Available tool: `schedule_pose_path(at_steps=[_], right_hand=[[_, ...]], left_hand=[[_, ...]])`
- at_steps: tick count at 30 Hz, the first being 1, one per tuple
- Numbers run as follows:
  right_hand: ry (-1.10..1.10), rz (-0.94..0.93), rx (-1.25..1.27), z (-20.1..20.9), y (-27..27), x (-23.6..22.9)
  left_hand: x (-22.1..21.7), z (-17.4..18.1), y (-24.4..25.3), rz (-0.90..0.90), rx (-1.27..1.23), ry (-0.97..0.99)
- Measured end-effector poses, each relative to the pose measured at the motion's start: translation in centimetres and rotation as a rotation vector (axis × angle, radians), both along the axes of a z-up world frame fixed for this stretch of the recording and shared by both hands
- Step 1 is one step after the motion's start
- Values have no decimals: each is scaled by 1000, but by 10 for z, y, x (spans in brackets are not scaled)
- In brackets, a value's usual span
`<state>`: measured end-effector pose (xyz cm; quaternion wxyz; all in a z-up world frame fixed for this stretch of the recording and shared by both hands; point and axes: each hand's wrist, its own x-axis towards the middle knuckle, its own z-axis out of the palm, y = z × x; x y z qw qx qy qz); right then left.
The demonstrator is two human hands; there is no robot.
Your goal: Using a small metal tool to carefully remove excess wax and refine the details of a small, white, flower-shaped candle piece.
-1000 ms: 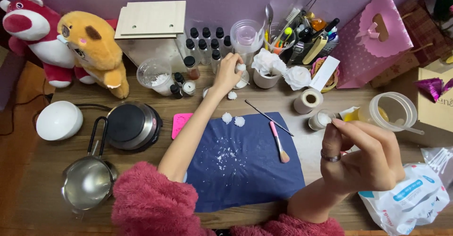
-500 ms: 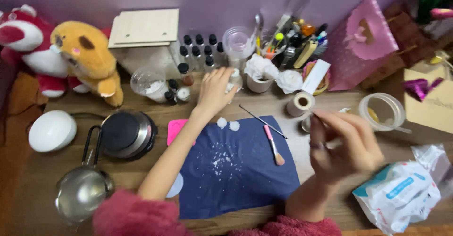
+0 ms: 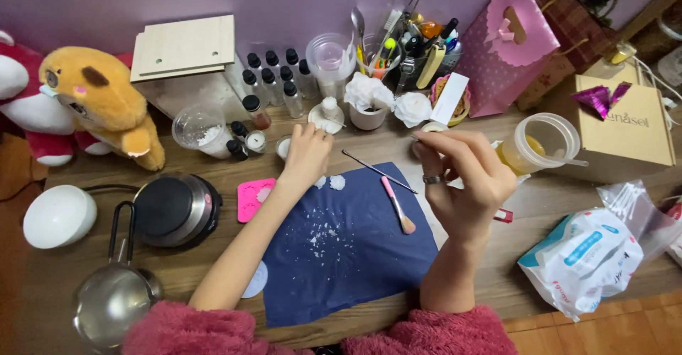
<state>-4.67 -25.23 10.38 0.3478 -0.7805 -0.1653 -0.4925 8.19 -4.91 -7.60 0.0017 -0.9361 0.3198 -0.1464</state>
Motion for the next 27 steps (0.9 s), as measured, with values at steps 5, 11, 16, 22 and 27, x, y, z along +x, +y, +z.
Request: schedule_pose_path(at_steps=[5, 11, 16, 22, 27], right_hand=[[10, 6, -11, 0, 2, 0], [20, 35, -46, 0, 16, 0], [17, 65, -74, 3, 27, -1], [64, 172, -72, 6, 53, -2], [268, 405, -93, -5, 68, -4]], left_hand=[[-22, -4, 4, -105, 66, 126], [-37, -10, 11, -97, 103, 160], [-65, 62, 31, -144, -120, 252], [-111, 136, 56, -267, -998, 509], [-121, 129, 62, -409, -1418, 556]])
